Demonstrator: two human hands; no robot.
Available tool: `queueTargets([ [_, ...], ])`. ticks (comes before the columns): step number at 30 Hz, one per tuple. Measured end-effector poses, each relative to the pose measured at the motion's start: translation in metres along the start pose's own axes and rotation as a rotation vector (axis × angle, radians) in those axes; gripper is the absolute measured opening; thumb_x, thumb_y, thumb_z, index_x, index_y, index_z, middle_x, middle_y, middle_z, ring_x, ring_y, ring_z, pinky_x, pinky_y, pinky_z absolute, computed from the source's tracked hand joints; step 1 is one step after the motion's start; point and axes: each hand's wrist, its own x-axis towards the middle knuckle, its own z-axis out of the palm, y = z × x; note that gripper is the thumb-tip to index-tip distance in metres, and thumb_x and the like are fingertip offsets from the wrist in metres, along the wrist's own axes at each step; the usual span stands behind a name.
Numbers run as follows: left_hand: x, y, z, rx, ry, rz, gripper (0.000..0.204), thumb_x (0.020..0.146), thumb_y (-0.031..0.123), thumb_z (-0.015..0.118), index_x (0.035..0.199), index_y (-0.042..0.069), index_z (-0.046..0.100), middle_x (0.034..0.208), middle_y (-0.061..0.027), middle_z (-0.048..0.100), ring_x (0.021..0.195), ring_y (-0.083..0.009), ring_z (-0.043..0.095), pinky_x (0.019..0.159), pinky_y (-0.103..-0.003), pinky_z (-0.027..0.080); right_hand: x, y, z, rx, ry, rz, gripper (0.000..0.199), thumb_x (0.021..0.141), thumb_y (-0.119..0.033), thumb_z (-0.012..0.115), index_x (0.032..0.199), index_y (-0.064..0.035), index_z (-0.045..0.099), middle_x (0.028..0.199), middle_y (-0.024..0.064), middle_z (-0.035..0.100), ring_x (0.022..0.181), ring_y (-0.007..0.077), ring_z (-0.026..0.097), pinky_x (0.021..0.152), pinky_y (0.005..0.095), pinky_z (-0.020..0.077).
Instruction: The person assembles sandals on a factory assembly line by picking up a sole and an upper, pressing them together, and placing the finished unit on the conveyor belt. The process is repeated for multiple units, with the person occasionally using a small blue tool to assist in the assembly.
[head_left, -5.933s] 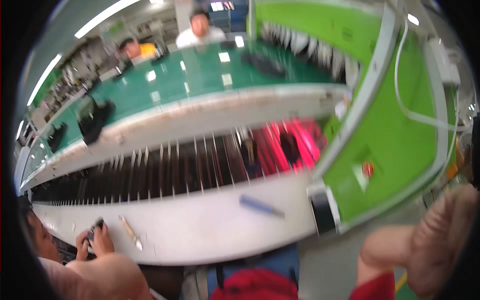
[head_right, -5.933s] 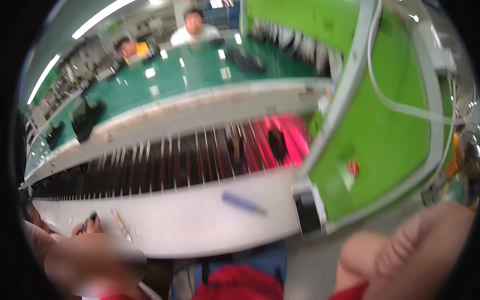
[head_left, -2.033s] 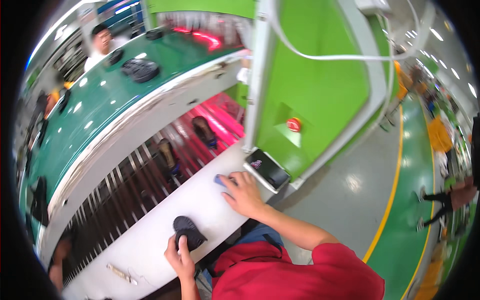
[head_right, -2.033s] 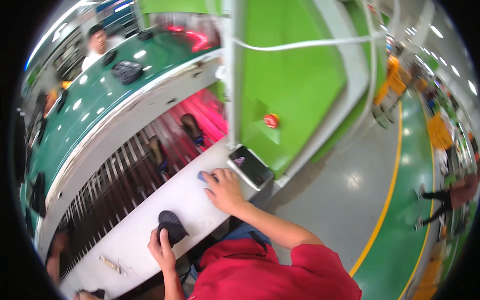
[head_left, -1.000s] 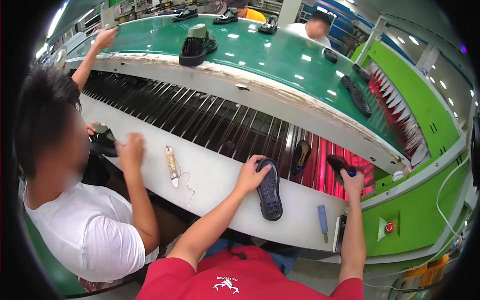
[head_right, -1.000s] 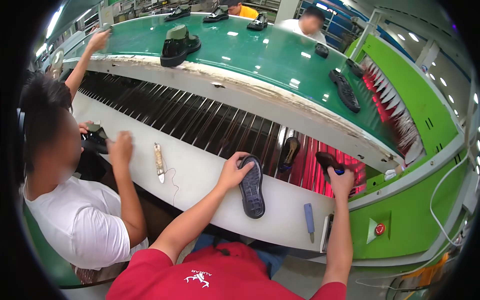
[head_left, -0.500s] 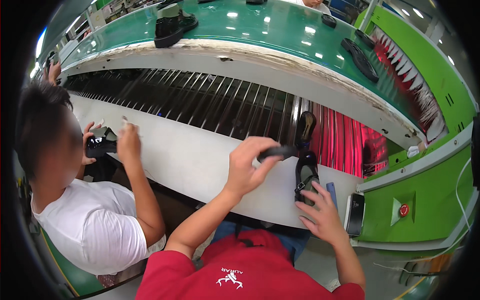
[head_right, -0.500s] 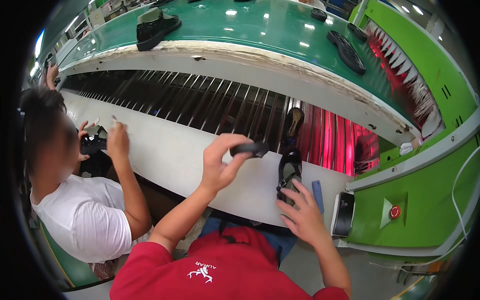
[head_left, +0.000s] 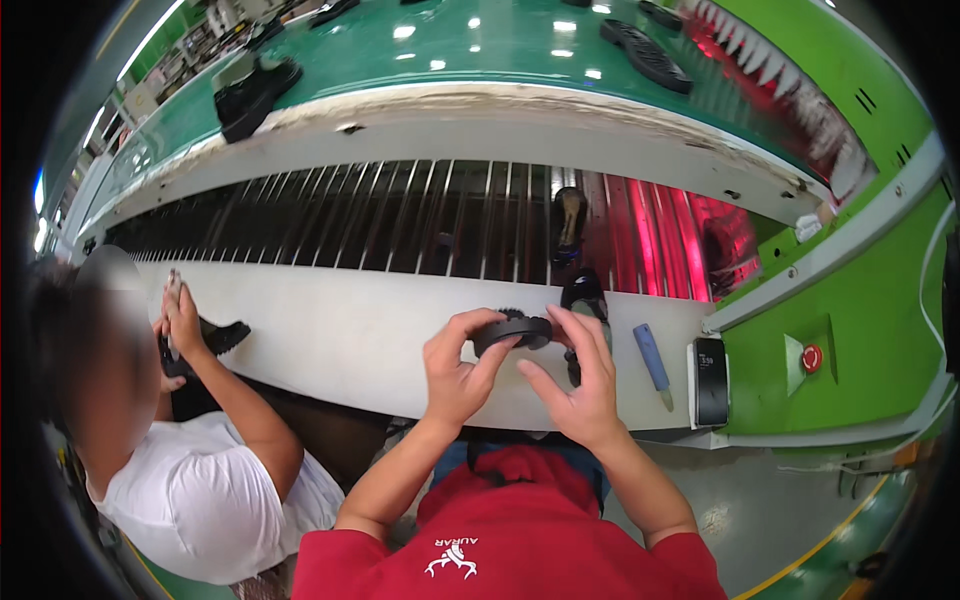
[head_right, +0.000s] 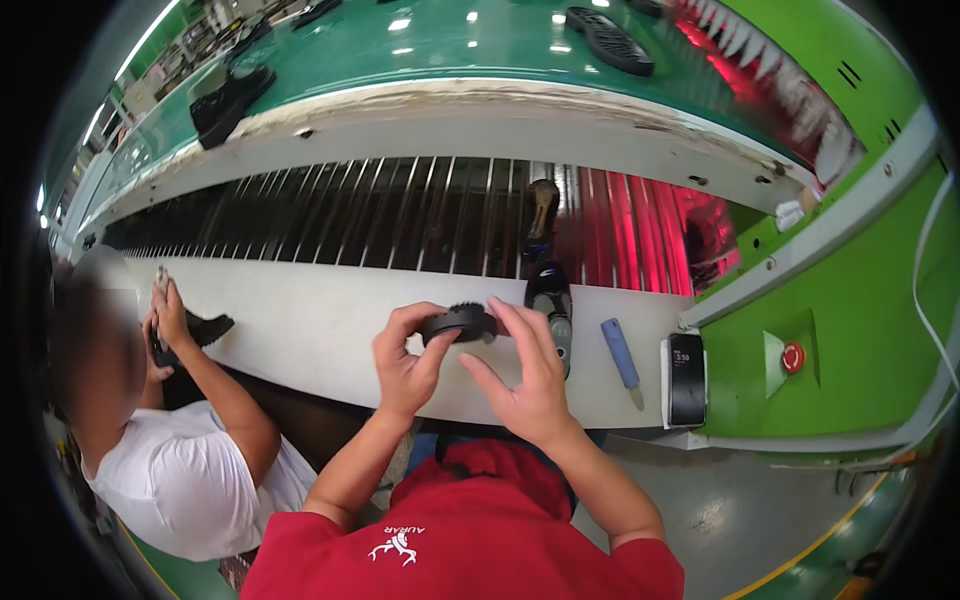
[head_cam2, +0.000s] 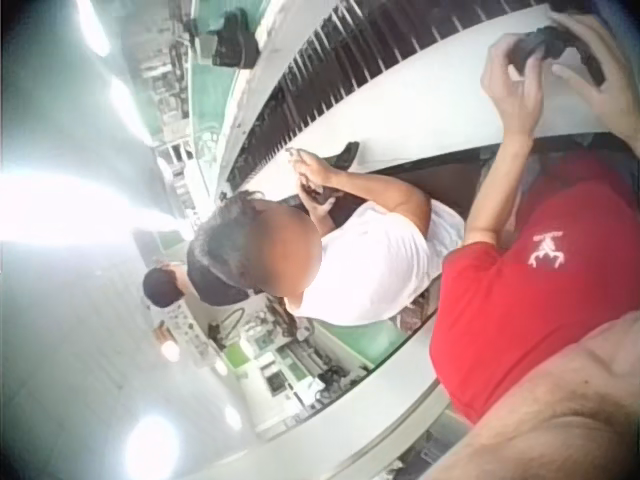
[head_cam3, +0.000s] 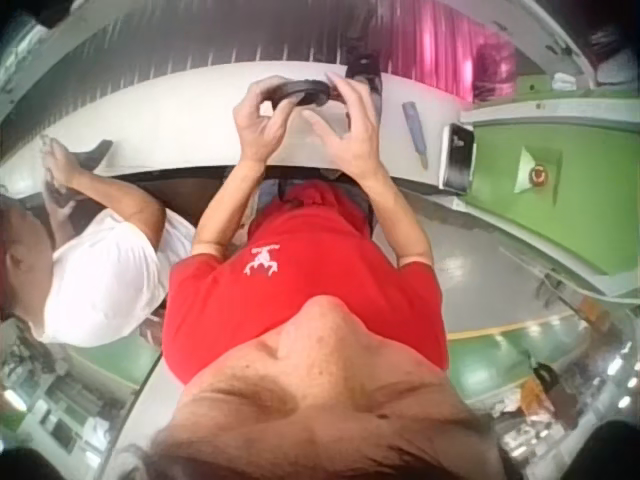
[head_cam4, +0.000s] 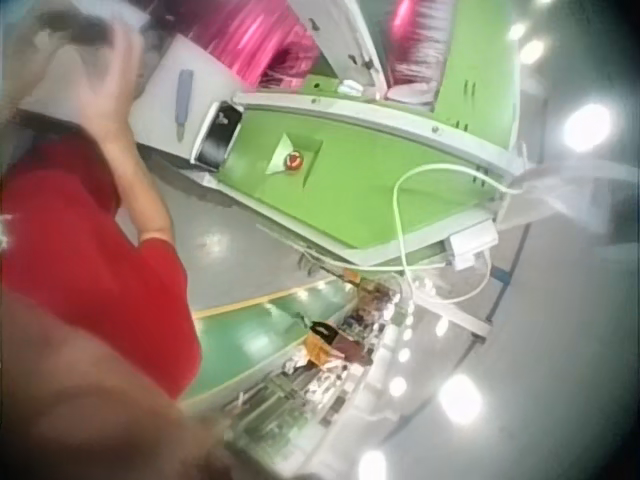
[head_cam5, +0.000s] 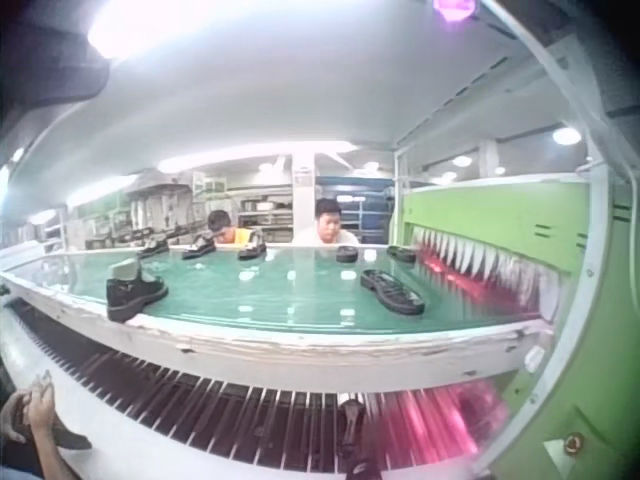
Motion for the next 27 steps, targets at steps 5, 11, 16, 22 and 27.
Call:
queueTargets([
  [5, 0.03, 0.055, -0.014, 0.071, -0.021, 0.162, 0.024, 0.088, -0.002, 0.088, 0.108, 0.0, 0.076, 0.097, -0.0131, 0.078, 0.083, -0.0258, 0.075, 0.077, -0.034, 0.059, 0.017, -0.016, -0.001, 0.173, 0.145, -0.048, 0.054, 0.092, -0.003, 0.09, 0.141, -0.0019, 0.066, 0.115, 0.0124, 0.07, 0.096, 0.0228, 0.073, 0.089, 0.0353, 0.0593],
  [11, 0.021, 0.069, -0.019, 0.086, -0.035, 0.26, 0.035, 0.092, 0.002, 0.087, 0.126, -0.003, 0.078, 0.099, -0.0128, 0.077, 0.084, -0.0169, 0.071, 0.069, -0.027, 0.054, 0.007, -0.031, -0.01, 0.218, 0.125, -0.03, 0.033, 0.095, -0.004, 0.089, 0.125, 0.0005, 0.075, 0.11, 0.014, 0.078, 0.098, 0.0218, 0.077, 0.083, 0.0314, 0.061],
  [16, 0.031, 0.09, -0.03, -0.183, -0.185, -0.029, 0.031, 0.096, 0.002, 0.084, 0.126, -0.003, 0.081, 0.098, -0.0132, 0.081, 0.084, -0.0154, 0.075, 0.074, -0.027, 0.057, 0.007, -0.038, -0.026, 0.606, -0.029, 0.143, 0.026, 0.106, -0.004, 0.079, 0.13, 0.0028, 0.074, 0.116, 0.0106, 0.078, 0.106, 0.0153, 0.074, 0.091, 0.0292, 0.0603],
  [22, 0.034, 0.075, -0.009, -0.415, -0.167, -0.211, 0.026, 0.102, 0.001, 0.078, 0.128, -0.003, 0.081, 0.103, -0.0111, 0.083, 0.09, -0.012, 0.077, 0.079, -0.025, 0.059, 0.007, -0.021, -0.04, 0.771, -0.087, 0.336, 0.025, 0.11, -0.006, 0.074, 0.133, 0.0026, 0.071, 0.125, 0.0116, 0.077, 0.112, 0.0123, 0.074, 0.095, 0.0292, 0.0606],
  [27, 0.038, 0.016, 0.006, -0.315, -0.125, -0.332, 0.024, 0.106, 0.007, 0.078, 0.127, -0.003, 0.079, 0.104, -0.0072, 0.082, 0.09, -0.0085, 0.075, 0.08, -0.025, 0.06, 0.024, 0.013, -0.052, 0.092, -0.084, 0.288, 0.062, 0.099, -0.021, 0.088, 0.152, -0.0005, 0.062, 0.131, 0.0185, 0.074, 0.117, 0.0276, 0.074, 0.103, 0.0407, 0.0595],
])
